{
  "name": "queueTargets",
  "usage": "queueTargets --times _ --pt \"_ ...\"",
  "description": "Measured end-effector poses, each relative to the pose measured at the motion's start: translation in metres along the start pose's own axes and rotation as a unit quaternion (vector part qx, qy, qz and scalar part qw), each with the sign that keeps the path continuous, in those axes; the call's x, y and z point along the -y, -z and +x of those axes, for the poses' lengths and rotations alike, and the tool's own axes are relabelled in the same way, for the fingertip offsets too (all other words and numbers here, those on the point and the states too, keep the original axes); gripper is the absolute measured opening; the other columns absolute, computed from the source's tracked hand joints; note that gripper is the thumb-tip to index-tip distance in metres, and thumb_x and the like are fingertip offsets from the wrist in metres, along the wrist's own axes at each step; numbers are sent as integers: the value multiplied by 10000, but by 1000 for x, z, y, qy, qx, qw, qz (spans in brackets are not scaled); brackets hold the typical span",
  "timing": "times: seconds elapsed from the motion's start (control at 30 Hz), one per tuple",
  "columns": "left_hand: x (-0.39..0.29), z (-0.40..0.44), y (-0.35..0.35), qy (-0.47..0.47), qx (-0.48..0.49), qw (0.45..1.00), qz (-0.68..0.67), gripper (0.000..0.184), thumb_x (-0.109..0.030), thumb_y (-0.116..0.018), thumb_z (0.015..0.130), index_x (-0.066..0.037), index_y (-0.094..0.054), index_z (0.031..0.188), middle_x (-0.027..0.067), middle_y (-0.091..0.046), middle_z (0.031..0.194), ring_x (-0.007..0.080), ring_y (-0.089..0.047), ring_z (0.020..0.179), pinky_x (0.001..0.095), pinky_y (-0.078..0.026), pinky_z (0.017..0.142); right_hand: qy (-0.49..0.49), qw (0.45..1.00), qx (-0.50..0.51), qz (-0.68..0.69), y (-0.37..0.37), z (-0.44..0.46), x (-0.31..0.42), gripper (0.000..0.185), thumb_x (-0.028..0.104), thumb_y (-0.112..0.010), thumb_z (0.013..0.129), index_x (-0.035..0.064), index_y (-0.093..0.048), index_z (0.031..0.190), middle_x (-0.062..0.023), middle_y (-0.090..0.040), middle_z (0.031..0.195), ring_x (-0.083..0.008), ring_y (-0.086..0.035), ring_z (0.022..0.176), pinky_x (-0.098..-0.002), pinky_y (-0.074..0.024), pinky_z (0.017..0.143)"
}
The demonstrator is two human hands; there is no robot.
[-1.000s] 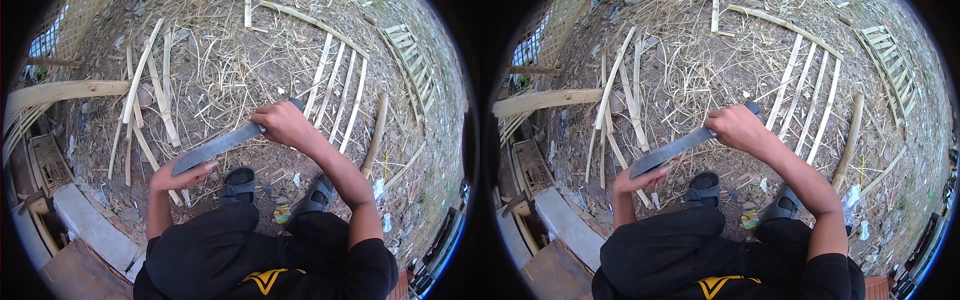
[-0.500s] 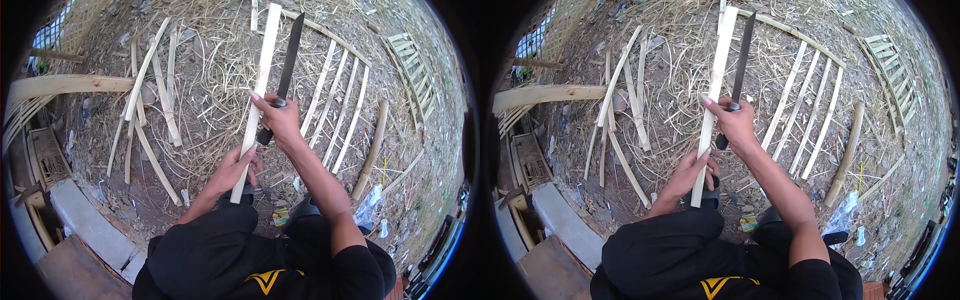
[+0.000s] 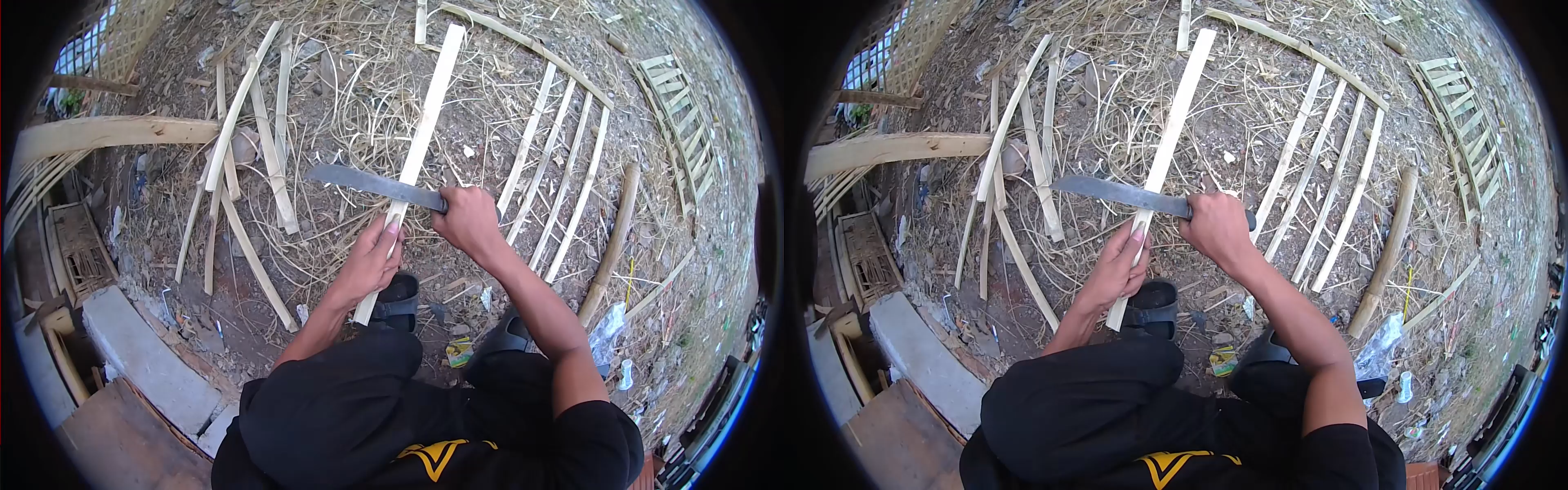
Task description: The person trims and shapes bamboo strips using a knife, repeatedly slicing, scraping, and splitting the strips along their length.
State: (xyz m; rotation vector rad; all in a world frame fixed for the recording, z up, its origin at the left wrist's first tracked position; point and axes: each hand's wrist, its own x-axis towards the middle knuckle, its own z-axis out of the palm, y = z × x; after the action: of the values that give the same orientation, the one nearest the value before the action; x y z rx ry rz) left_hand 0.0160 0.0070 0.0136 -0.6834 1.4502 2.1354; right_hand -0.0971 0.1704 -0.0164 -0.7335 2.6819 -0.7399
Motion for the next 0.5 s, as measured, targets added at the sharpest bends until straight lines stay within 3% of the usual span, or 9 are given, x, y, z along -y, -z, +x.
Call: queueTargets --times 0.47,0.5 --pt "4 -11 2 37 34 998 -48 267 -339 -352 1050 -91 -422 978 -50 -278 542 42 -223 332 211 -194 300 54 994 63 -65 4 16 -16 190 211 -653 689 22 -670 679 -189 -629 608 -358 -658 607 -442 -550 623" --pt "9 -18 1 73 40 994 -65 270 -340 -357 1048 -89 -423 972 -47 -286 549 41 -223 335 211 -194 304 -21 997 14 -67 7 28 -27 190 214 -656 691 26 -673 679 -181 -629 602 -354 -658 601 -441 -550 625"
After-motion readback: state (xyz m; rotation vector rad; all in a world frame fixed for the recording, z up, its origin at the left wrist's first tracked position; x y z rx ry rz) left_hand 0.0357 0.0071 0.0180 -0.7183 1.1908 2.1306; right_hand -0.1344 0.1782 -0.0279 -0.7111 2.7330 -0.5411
